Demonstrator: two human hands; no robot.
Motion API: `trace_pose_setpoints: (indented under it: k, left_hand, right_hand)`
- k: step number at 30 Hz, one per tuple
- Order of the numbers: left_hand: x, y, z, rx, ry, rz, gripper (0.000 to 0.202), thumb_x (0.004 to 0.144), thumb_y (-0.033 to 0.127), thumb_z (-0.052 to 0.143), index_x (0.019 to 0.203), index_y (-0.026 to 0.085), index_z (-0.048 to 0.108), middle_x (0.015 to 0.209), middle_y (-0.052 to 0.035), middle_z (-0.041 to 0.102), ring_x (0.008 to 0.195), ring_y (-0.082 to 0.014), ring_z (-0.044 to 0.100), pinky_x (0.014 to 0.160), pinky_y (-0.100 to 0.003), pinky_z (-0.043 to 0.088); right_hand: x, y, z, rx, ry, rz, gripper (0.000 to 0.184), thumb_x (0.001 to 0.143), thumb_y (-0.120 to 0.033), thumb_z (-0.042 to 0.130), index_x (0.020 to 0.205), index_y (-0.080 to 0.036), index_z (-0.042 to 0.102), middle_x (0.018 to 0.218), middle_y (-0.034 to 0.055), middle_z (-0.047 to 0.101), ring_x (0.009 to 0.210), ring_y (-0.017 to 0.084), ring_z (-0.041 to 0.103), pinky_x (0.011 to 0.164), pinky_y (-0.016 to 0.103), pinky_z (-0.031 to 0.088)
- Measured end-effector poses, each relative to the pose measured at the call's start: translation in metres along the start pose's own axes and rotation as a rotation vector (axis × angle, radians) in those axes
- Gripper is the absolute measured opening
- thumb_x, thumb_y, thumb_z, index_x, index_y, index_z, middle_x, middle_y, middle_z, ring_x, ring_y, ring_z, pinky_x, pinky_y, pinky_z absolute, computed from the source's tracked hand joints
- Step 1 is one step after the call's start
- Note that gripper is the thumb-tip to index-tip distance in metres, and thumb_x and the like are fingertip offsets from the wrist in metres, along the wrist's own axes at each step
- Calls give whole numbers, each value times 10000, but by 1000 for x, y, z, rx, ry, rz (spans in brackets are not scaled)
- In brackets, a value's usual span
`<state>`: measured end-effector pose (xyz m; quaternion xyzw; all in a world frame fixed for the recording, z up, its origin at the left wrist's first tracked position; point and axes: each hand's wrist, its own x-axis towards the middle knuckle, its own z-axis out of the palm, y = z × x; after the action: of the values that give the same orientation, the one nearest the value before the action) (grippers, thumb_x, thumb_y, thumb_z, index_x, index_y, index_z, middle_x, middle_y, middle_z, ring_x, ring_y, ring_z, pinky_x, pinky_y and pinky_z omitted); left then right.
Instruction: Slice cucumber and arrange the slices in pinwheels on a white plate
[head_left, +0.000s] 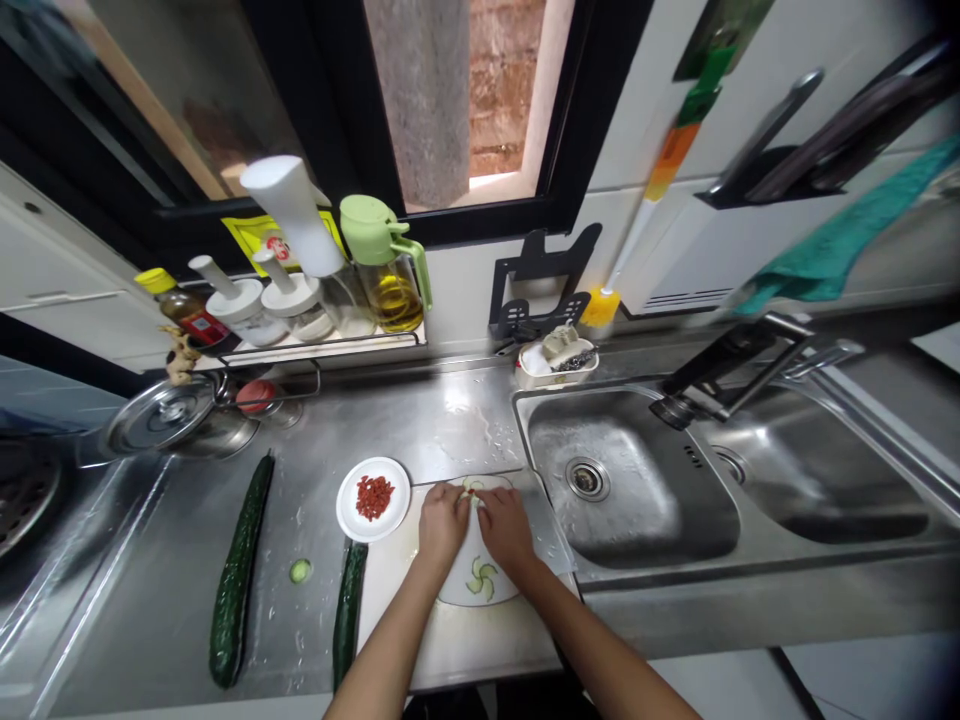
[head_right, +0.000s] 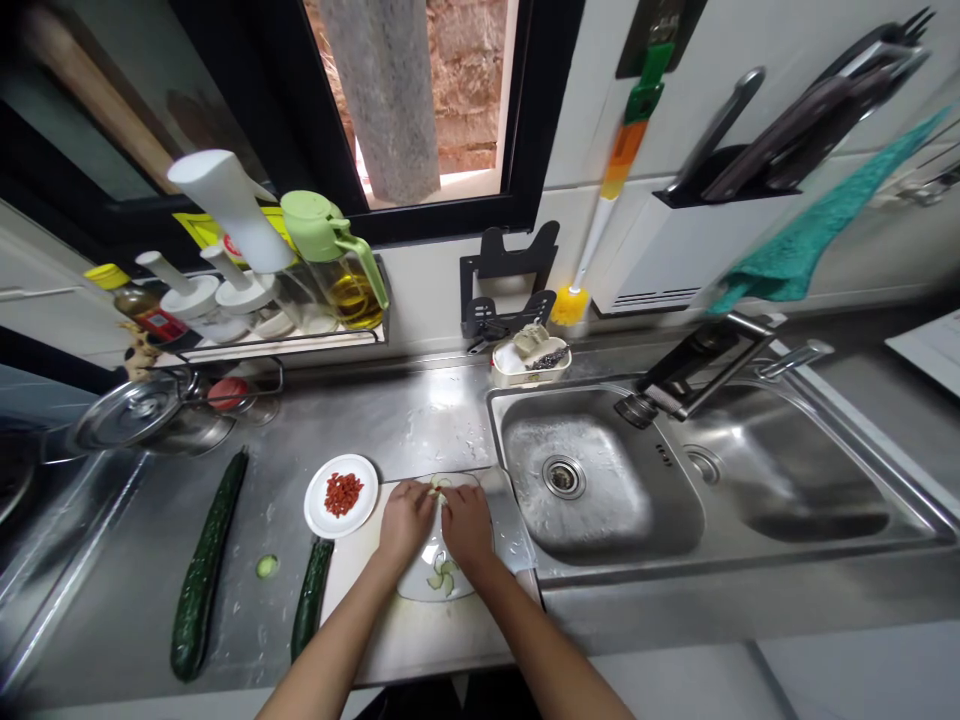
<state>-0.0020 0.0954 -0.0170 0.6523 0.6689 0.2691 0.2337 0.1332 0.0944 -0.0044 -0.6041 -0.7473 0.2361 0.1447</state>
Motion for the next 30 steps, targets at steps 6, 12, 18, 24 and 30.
trace_pose_setpoints:
  k: [6,12,18,24,30]
  left_hand:
    - [-12,-16,-27,4,96,-31,249,834,228,488,974,176,688,931,-86,654,906,-198,594,857,-337,467]
    - [-28,-64,-73,131,245,-278,221,805,335,518,870,197,679,898,-71,671,859,-212,605,796,-328,455]
    - [-27,-84,-91,243,283,-458,234,790,387,520,780,199,659,809,-55,651,738,-186,594,712,-288,424]
    - [-20,-81,-87,278,245,-534,235,795,380,520,821,204,674,836,-62,656,756,-181,598,718,-271,413]
    - [-17,-85,-86,282,226,-564,250,800,357,501,823,206,699,839,-69,675,757,-190,614,720,-277,421]
  right_hand:
    - [-8,-5,-7,11,22,-2,296,827,-145,458,1056,-181,641,983,75,624,947,220,478,896,342,331]
    - [-23,-9,-7,38,6,-22,258,824,-142,470,992,-184,661,962,69,630,931,217,485,880,336,350]
    - [-33,-15,1,59,-1,-58,221,817,-134,485,927,-180,672,910,63,625,917,215,483,874,328,350]
    - [-39,-18,1,72,15,-73,208,801,-104,493,878,-185,669,884,54,621,891,217,478,867,336,350]
    - [-43,-17,3,58,27,-81,201,806,-107,497,875,-191,666,874,52,622,868,208,483,848,325,354]
